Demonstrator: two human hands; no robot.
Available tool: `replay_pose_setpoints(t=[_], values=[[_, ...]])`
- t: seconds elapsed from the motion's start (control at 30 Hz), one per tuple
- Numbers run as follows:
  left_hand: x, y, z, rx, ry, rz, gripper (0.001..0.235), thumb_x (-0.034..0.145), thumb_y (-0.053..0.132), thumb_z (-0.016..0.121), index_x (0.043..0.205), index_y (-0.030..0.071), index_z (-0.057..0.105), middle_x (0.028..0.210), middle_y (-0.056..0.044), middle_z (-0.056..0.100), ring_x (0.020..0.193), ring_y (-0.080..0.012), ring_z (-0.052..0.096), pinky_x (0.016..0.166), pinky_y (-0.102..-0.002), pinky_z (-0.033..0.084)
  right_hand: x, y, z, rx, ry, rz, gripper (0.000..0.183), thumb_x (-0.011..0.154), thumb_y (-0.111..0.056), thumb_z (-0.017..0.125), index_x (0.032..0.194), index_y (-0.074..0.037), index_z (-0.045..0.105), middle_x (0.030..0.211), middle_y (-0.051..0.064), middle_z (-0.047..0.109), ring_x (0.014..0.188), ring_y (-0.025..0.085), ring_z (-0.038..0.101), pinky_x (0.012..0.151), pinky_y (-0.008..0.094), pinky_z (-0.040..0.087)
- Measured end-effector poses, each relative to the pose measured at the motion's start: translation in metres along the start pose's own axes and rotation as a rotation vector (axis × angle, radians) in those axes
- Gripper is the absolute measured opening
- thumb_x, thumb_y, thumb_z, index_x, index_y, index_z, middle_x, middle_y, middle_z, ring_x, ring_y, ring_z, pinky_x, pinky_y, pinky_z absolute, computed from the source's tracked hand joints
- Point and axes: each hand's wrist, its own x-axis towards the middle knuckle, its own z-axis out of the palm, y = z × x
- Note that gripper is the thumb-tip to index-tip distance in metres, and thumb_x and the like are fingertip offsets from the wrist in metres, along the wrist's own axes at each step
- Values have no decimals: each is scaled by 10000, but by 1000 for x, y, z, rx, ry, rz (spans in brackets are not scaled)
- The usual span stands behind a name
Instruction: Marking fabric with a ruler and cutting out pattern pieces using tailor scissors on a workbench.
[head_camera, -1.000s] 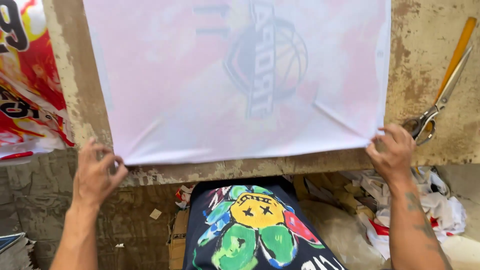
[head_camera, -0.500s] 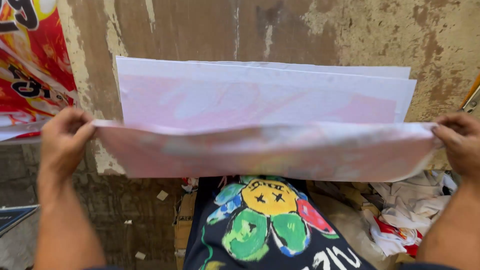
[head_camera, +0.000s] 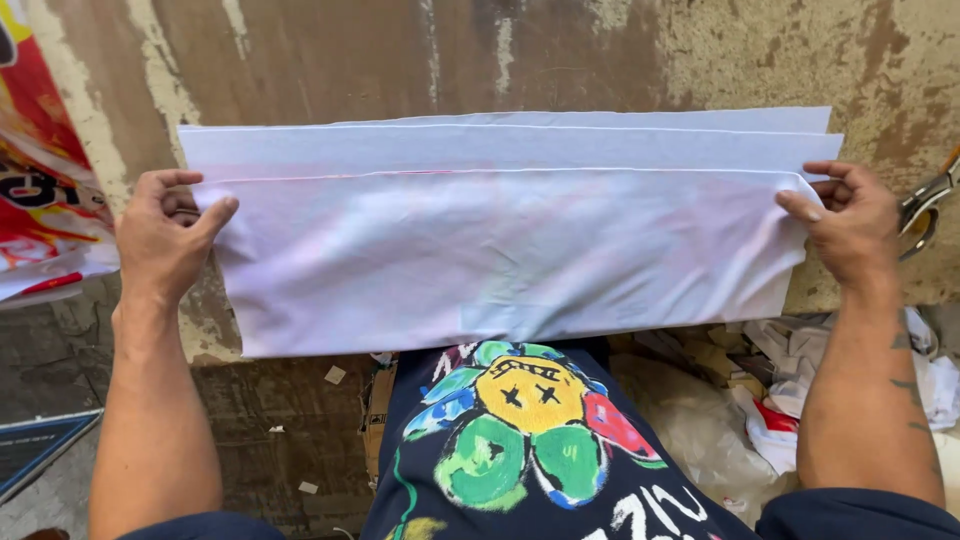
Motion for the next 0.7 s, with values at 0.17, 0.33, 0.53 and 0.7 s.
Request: replay_pose_setpoints(t=[0.17, 0.33, 0.53, 0.7], values=[[-2, -18, 18, 187, 134, 261, 575, 1078, 96, 968, 1514, -6, 608, 992, -127, 729, 868, -280, 737, 834, -438, 618, 0, -11, 12, -186, 121, -191, 438, 1079, -104, 940, 1440, -17, 708, 1176, 142, 704, 1029, 251, 659, 839, 378, 583], [11, -27, 23, 266, 293, 343, 585, 1056, -11, 968, 1495, -36, 582, 1018, -175, 782, 904, -369, 777, 876, -544, 629, 45, -34, 26, -172, 214, -362, 452, 1093, -50, 962, 1450, 14, 692, 1100, 140, 653, 964, 258, 636, 769, 403, 566], [26, -19, 19, 292, 491, 237, 513, 986, 6, 975, 1377, 10, 643, 980, -144, 763, 935, -373, 754, 761, -535, 616, 99, -59, 40, -161, 340, -500, 452, 1039, -29, 1031, 1371, -5, 726, 1040, 119, 693, 911, 242, 689, 756, 408, 613], [-15, -11, 2, -15, 458, 243, 471, 985, 42, 943, 1395, 50, 712, 1045, -118, 769, 856, -235, 734, 806, -366, 593, 78, -23, 11, -20, 129, -406, 507, 1243, -52, 953, 1597, -89, 592, 1157, 136, 599, 1056, 251, 602, 931, 368, 484]])
